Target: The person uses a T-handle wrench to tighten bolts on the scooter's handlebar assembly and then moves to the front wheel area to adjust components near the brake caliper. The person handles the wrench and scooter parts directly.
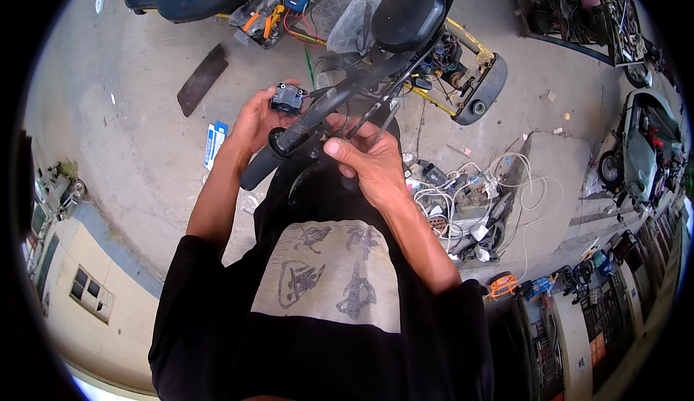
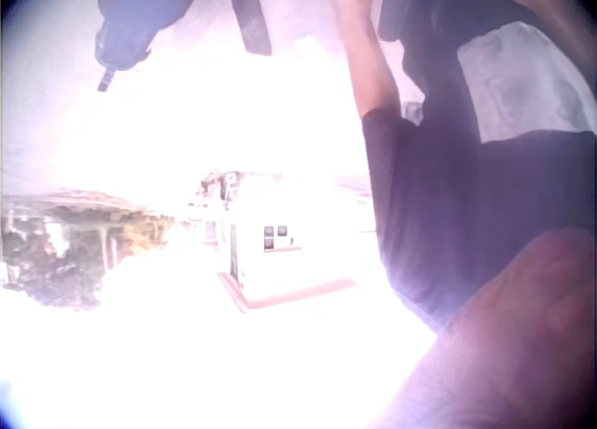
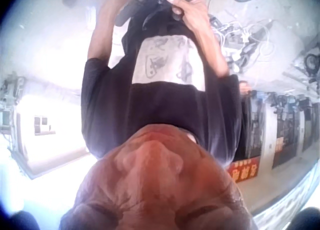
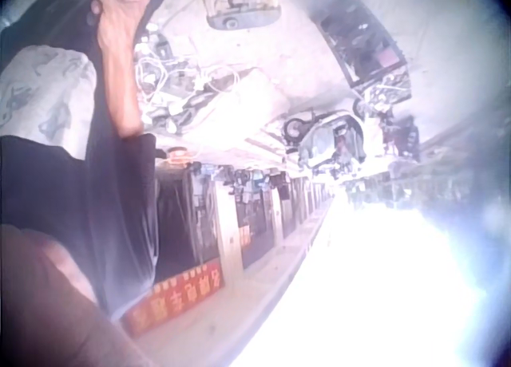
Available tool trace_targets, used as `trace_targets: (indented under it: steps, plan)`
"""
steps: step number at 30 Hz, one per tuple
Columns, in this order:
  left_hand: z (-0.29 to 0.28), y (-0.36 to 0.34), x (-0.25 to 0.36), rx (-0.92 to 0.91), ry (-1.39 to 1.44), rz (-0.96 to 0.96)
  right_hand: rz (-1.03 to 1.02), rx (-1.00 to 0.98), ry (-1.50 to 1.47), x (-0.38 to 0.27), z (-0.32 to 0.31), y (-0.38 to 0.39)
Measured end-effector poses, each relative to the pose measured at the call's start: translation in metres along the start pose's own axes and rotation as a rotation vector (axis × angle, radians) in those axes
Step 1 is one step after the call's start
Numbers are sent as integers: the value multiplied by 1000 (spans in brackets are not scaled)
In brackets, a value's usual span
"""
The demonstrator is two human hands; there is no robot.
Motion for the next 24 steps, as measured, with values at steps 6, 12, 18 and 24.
trace_targets:
  steps: [6, 12, 18, 24]
  plan:
    - [-5, 0, -17, 11, 108, -39, 0, 2, 1, -1, 0, 1]
    - [-4, 0, -24, 14, 134, -68, -17, 30, 137, -6, 2, 0]
    - [7, -1, -39, 1, 210, -84, -16, 83, 173, -3, -5, 2]
    - [-10, -15, -63, -39, 229, -72, -27, 75, 185, -2, -8, 1]
Point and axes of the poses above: each hand's wrist, its own y-axis away from the middle knuckle, its own z-axis out of the palm, x = y × z, the point moved 6 cm from there along -y, towards the middle knuckle, and after that the axes turned 7 degrees about y, right-handed, at the moved point
